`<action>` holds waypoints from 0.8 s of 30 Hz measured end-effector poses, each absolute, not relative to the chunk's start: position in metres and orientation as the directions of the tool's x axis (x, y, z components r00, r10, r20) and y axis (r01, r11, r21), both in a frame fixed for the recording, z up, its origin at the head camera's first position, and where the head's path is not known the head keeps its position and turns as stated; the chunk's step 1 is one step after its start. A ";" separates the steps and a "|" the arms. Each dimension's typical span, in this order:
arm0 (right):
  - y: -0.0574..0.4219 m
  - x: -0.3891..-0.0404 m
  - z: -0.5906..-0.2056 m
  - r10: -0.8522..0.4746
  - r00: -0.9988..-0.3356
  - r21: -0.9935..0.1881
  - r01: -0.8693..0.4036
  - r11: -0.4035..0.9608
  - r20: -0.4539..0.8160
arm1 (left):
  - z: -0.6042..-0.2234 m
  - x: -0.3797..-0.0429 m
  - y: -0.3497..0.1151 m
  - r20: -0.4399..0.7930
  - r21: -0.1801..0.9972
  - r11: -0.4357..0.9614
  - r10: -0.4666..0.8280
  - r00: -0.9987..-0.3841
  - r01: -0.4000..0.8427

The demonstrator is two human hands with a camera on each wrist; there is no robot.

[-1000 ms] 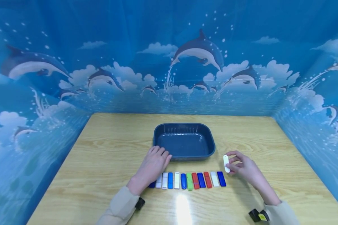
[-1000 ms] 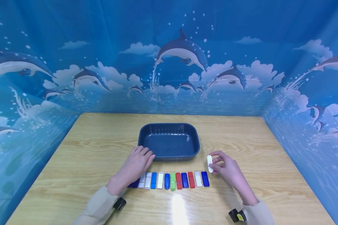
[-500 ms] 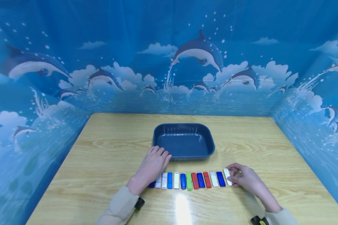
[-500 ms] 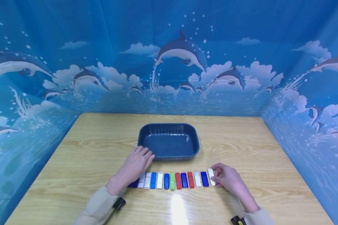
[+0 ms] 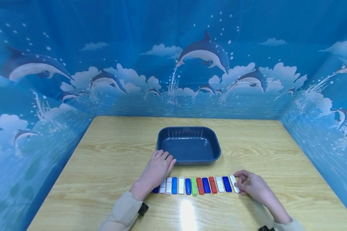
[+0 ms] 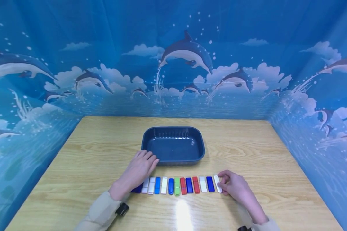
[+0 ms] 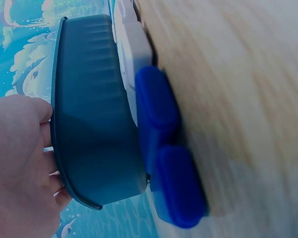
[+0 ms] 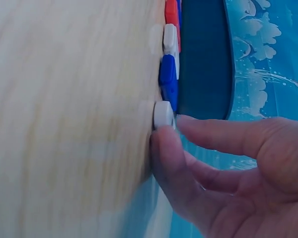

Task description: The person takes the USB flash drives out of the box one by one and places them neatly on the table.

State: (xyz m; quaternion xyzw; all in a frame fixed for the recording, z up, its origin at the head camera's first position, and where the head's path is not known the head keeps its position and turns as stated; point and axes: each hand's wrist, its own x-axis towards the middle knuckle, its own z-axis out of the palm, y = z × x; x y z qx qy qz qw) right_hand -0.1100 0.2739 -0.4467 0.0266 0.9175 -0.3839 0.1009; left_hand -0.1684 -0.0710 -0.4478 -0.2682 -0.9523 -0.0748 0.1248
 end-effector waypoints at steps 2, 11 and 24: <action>0.274 -0.110 -0.443 -0.021 -0.987 -0.677 0.096 0.730 -0.162 | -0.447 -0.168 -0.071 0.286 0.072 0.843 0.495 -0.821 0.533; 0.254 -0.123 -0.418 -0.033 -0.993 -0.533 -0.088 0.842 0.111 | -0.446 -0.167 -0.073 0.292 0.058 0.849 0.489 -0.822 0.526; 0.187 -0.141 -0.403 -0.154 -0.914 -0.417 -0.315 0.853 0.376 | -0.444 -0.164 -0.071 0.232 0.082 0.850 0.492 -0.839 0.521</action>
